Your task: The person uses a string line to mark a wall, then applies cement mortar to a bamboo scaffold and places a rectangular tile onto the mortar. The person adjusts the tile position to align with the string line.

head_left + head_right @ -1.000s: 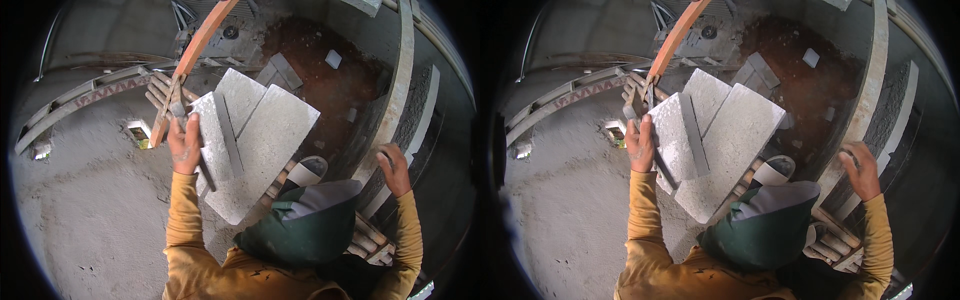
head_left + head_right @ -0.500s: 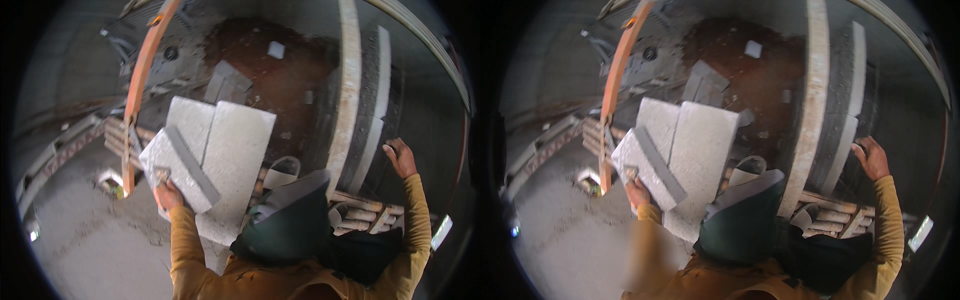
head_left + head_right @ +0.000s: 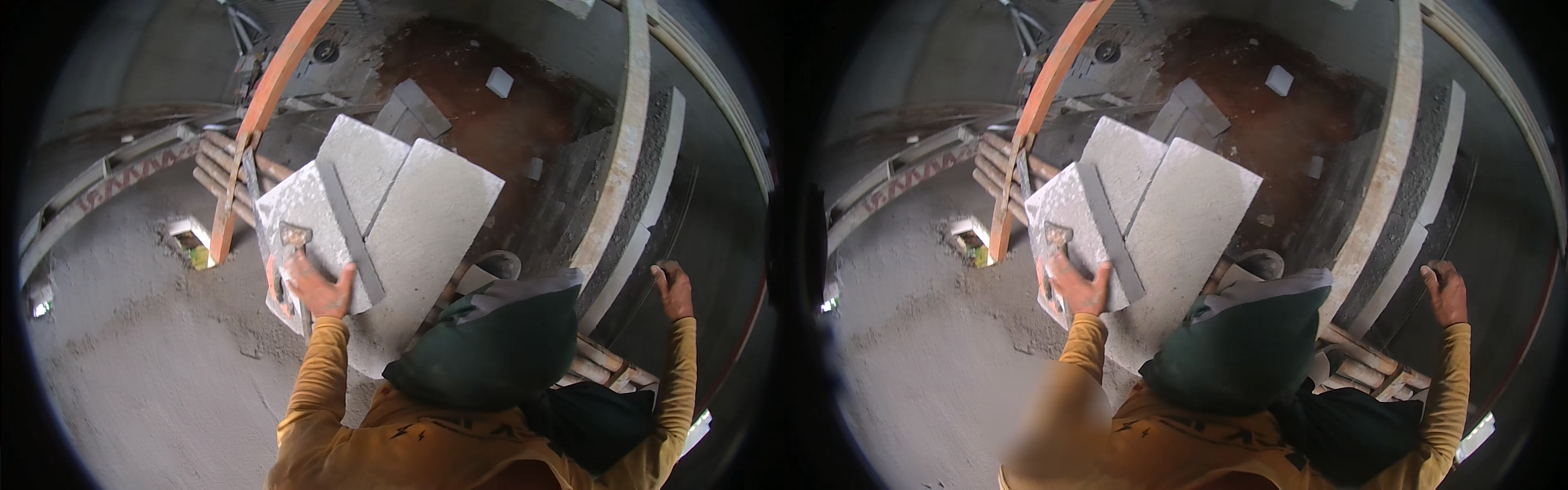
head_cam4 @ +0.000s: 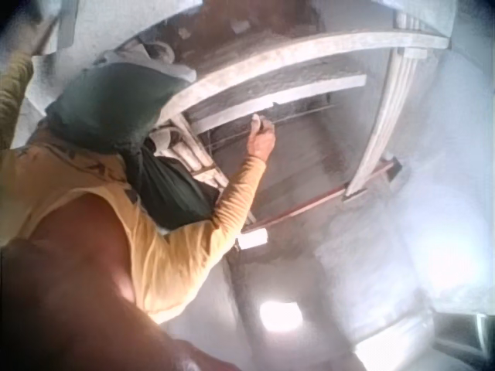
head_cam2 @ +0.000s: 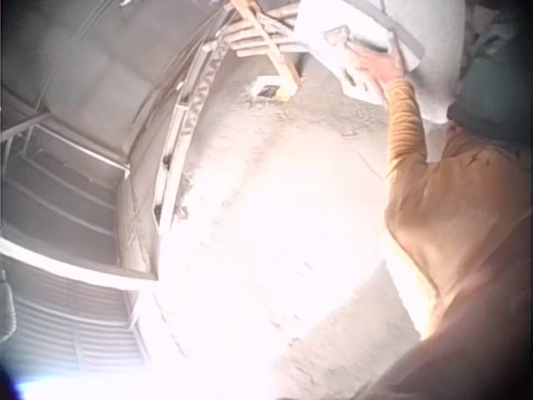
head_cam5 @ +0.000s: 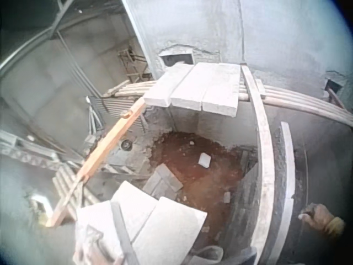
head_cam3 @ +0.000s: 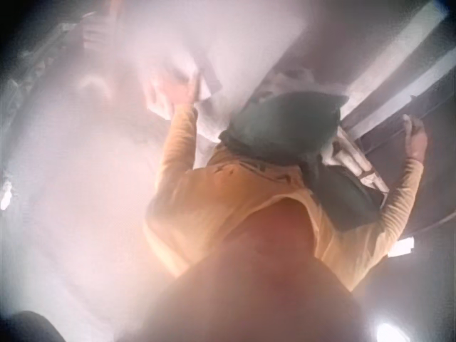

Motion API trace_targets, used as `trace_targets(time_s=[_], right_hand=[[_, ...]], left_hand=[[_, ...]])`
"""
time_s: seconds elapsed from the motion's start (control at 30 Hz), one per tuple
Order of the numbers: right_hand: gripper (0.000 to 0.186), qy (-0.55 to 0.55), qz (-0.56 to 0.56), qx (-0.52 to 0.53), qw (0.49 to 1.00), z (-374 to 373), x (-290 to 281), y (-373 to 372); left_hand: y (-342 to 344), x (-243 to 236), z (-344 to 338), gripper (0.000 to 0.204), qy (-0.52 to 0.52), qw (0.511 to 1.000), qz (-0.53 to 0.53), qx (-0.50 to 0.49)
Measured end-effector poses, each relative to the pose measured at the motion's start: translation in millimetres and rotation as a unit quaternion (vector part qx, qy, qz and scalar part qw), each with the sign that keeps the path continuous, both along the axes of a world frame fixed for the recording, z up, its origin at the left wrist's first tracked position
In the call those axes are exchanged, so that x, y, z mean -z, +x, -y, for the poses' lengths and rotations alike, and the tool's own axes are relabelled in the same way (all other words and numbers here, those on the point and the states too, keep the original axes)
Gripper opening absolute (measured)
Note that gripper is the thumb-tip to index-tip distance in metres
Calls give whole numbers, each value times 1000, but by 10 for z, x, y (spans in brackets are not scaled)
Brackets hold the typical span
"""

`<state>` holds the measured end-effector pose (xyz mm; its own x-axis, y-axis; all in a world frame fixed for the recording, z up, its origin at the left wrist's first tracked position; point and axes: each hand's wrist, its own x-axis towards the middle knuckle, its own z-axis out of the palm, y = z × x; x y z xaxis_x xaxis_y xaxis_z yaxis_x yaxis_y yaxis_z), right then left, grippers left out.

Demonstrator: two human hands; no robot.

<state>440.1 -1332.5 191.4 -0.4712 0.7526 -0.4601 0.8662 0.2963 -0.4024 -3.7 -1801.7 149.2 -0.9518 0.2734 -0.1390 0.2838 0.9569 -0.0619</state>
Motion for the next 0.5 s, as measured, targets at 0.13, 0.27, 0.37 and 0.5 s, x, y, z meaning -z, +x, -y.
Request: trace_targets(time_s=[0.13,0.27,0.37,0.5], right_hand=[[38,1,-20,-72,997,-81,32,-359],[38,0,-3,-114,993,-73,93,-484],[38,-15,2,-98,995,-62,124,-392],[40,-35,21,-22,999,10,143,-109]], left_hand=[[366,41,-137,109,-58,990,120,40],[366,82,-78,101,-47,991,113,62],[340,87,-31,100,-59,988,120,74],[325,76,15,99,-47,988,114,92]])
